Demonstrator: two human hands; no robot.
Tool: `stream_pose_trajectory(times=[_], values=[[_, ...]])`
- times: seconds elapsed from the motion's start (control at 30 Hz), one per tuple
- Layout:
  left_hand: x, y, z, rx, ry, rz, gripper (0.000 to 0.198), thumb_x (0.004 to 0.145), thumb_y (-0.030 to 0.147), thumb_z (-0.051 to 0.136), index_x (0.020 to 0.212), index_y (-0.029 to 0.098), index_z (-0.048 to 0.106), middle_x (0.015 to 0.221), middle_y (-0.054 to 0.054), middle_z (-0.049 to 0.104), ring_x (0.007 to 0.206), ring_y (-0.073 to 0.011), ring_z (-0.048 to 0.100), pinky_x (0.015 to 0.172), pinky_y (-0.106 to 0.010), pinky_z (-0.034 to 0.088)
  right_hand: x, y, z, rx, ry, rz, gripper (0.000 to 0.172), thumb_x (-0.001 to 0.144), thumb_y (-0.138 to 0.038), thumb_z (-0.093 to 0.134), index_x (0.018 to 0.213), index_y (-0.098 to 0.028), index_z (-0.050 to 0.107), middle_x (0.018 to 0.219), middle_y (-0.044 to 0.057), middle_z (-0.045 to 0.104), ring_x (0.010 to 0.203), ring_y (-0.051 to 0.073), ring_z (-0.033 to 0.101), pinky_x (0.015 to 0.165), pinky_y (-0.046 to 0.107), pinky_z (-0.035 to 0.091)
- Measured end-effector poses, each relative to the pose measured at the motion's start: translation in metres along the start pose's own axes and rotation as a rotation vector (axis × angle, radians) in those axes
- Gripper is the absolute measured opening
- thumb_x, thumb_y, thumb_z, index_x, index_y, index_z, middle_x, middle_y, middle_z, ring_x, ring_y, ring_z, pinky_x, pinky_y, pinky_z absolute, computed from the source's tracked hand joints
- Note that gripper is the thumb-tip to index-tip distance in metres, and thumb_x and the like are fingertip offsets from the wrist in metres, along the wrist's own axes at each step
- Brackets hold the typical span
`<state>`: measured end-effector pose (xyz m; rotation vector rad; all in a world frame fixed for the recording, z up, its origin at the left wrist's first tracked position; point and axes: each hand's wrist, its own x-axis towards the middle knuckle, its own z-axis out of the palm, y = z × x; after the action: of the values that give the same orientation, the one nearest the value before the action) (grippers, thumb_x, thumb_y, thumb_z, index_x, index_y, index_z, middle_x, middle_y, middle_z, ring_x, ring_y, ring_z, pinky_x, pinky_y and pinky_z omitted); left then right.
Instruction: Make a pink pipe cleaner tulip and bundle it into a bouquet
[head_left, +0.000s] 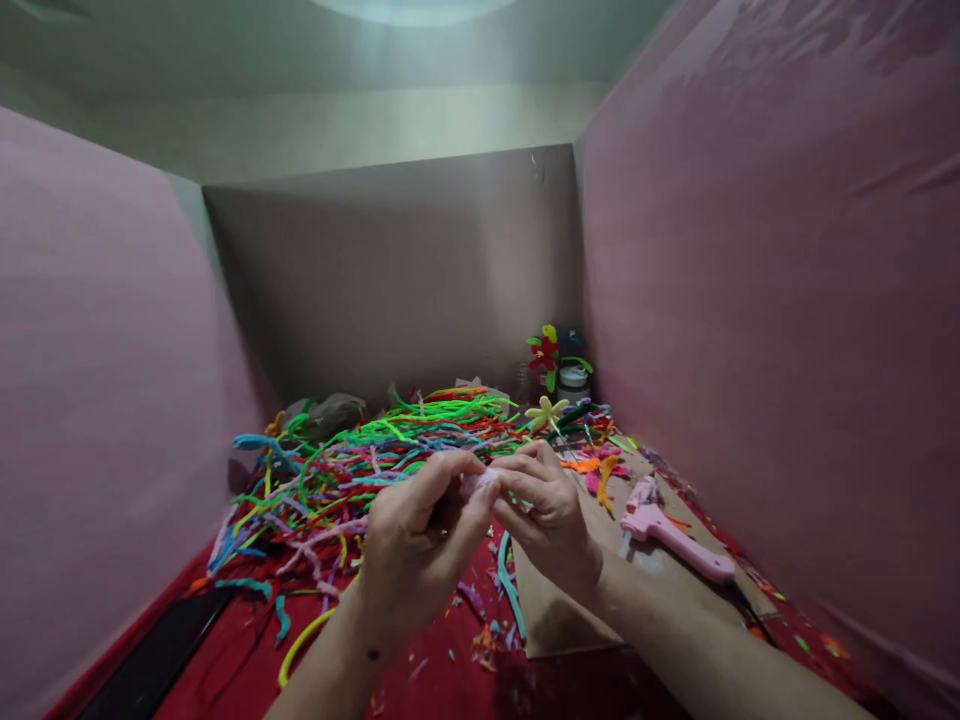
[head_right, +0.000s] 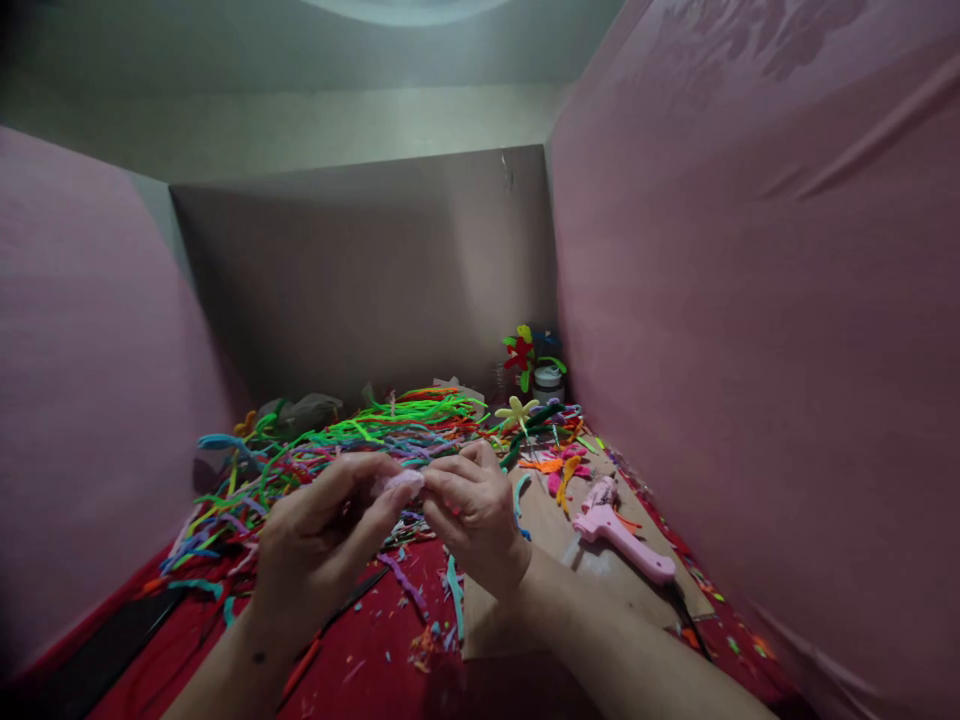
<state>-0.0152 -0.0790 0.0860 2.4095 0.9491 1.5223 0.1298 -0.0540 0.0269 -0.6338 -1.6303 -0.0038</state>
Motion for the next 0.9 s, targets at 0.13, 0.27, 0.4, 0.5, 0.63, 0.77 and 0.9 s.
stream_pose_trajectory(times=[0.13, 0.27, 0.4, 0.5, 0.63, 0.77, 0.9], values=[[-0.006, -0.008, 0.008, -0.023, -0.025, -0.019, 0.004, 0.075, 0.017, 0.06, 0.079, 0.018, 0.06, 0.057, 0.004, 0.051, 0.045, -0.0057, 0.04, 0.045, -0.017, 0.034, -0.003, 0.007, -0.005, -0.09, 0.009, -0.046, 0.02, 0.078, -0.01, 0.056, 0.088, -0.024, 0.066, 0.083, 0.002, 0.069, 0.075, 0.018, 0.047, 0.072, 0.035, 0.04], [-0.013, -0.018, 0.014, -0.115, -0.009, -0.104, 0.006, 0.074, 0.018, 0.062, 0.08, 0.018, 0.061, 0.06, 0.003, 0.054, 0.047, -0.0073, 0.043, 0.047, -0.019, 0.038, -0.01, 0.014, -0.006, -0.126, -0.04, -0.07, 0.022, 0.079, -0.01, 0.055, 0.092, -0.025, 0.065, 0.084, 0.001, 0.069, 0.075, 0.017, 0.05, 0.075, 0.036, 0.039], [-0.018, -0.019, 0.018, -0.21, 0.043, -0.175, 0.005, 0.073, 0.021, 0.064, 0.077, 0.019, 0.063, 0.067, 0.001, 0.061, 0.056, -0.0104, 0.052, 0.053, -0.021, 0.043, -0.013, 0.017, -0.006, -0.141, -0.079, -0.066, 0.019, 0.081, -0.013, 0.053, 0.091, -0.024, 0.065, 0.084, 0.001, 0.07, 0.071, 0.016, 0.051, 0.076, 0.037, 0.038], [-0.018, -0.017, 0.021, -0.318, 0.149, -0.293, 0.009, 0.074, 0.025, 0.063, 0.08, 0.019, 0.063, 0.07, 0.0, 0.065, 0.061, -0.0131, 0.058, 0.057, -0.023, 0.046, -0.014, 0.016, -0.004, -0.149, -0.124, -0.047, 0.017, 0.082, -0.014, 0.052, 0.087, -0.023, 0.065, 0.08, 0.002, 0.069, 0.068, 0.016, 0.051, 0.074, 0.037, 0.038], [-0.016, -0.017, 0.018, -0.358, 0.14, -0.372, 0.008, 0.073, 0.025, 0.063, 0.077, 0.019, 0.066, 0.073, -0.001, 0.066, 0.064, -0.0138, 0.059, 0.061, -0.023, 0.047, -0.015, 0.013, -0.003, -0.14, -0.151, -0.058, 0.016, 0.082, -0.014, 0.052, 0.087, -0.023, 0.064, 0.08, 0.002, 0.07, 0.067, 0.015, 0.05, 0.073, 0.036, 0.038], [-0.014, -0.019, 0.012, -0.372, 0.119, -0.392, 0.005, 0.072, 0.023, 0.063, 0.071, 0.019, 0.065, 0.068, 0.0, 0.064, 0.062, -0.013, 0.056, 0.058, -0.022, 0.045, -0.015, 0.011, -0.002, -0.14, -0.149, -0.081, 0.015, 0.081, -0.013, 0.052, 0.086, -0.021, 0.064, 0.081, 0.002, 0.07, 0.066, 0.014, 0.05, 0.074, 0.035, 0.038], [-0.013, -0.021, 0.011, -0.344, 0.115, -0.377, 0.005, 0.072, 0.023, 0.062, 0.071, 0.018, 0.064, 0.066, 0.0, 0.063, 0.06, -0.0127, 0.055, 0.057, -0.021, 0.045, -0.017, 0.012, -0.002, -0.121, -0.148, -0.082, 0.017, 0.081, -0.013, 0.051, 0.087, -0.023, 0.064, 0.08, 0.001, 0.069, 0.067, 0.014, 0.051, 0.075, 0.035, 0.038]])
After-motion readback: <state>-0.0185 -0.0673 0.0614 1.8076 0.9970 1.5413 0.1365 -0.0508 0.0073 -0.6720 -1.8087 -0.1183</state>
